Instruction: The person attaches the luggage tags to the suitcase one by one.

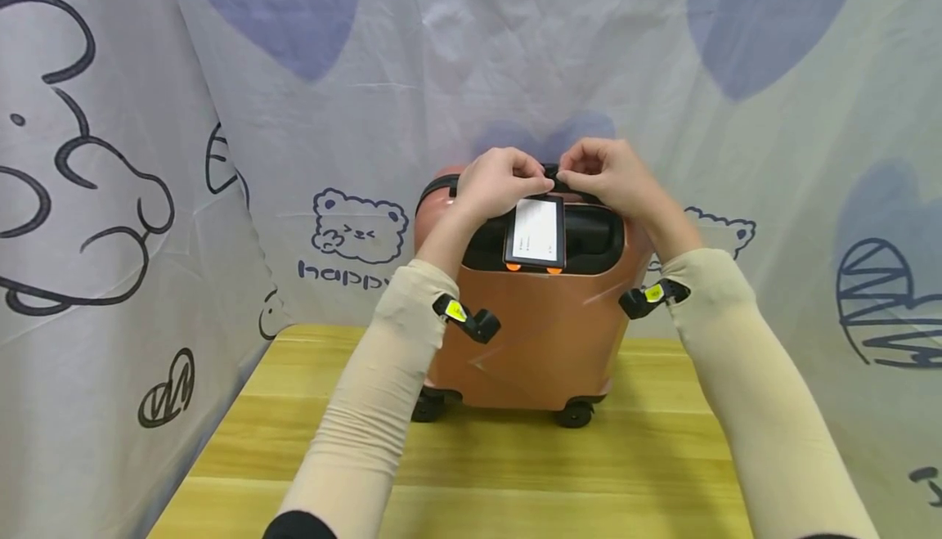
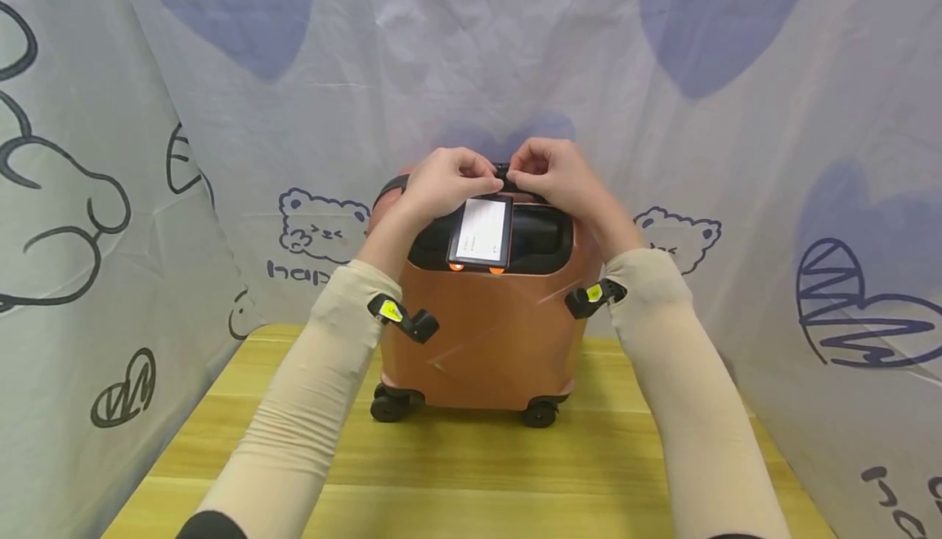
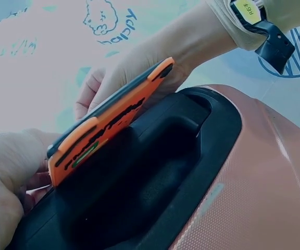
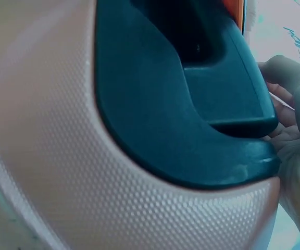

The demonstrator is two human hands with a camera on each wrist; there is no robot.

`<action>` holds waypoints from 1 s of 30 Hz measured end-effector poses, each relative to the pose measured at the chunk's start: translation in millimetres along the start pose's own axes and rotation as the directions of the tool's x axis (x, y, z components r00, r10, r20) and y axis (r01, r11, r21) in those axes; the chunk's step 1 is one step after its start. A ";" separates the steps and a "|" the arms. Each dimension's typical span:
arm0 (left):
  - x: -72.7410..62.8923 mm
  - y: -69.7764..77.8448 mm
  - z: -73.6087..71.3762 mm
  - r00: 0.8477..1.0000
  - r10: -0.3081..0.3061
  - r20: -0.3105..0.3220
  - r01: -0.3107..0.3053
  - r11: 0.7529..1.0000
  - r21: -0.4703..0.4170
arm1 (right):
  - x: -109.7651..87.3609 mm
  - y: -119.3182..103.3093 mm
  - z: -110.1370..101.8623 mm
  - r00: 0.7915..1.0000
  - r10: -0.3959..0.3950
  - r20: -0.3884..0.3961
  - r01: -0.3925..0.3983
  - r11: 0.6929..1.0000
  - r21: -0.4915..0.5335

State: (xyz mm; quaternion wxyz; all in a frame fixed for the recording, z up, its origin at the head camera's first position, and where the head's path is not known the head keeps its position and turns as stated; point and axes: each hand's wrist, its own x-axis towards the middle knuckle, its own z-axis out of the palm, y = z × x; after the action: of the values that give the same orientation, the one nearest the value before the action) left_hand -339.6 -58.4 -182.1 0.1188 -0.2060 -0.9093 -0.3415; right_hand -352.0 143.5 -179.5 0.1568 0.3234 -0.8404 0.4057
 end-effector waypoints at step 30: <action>-2.2 -6.9 -0.8 0.999 0.050 -0.018 -0.051 0.995 -0.091 | 9.4 1.2 0.7 0.978 0.202 0.051 -0.208 0.954 0.218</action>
State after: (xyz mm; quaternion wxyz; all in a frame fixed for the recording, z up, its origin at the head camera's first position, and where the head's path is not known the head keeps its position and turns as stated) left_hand -340.7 -64.3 -186.2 0.1249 -0.2317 -0.8862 -0.3812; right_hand -359.8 139.6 -175.7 0.0649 0.2556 -0.8209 0.5065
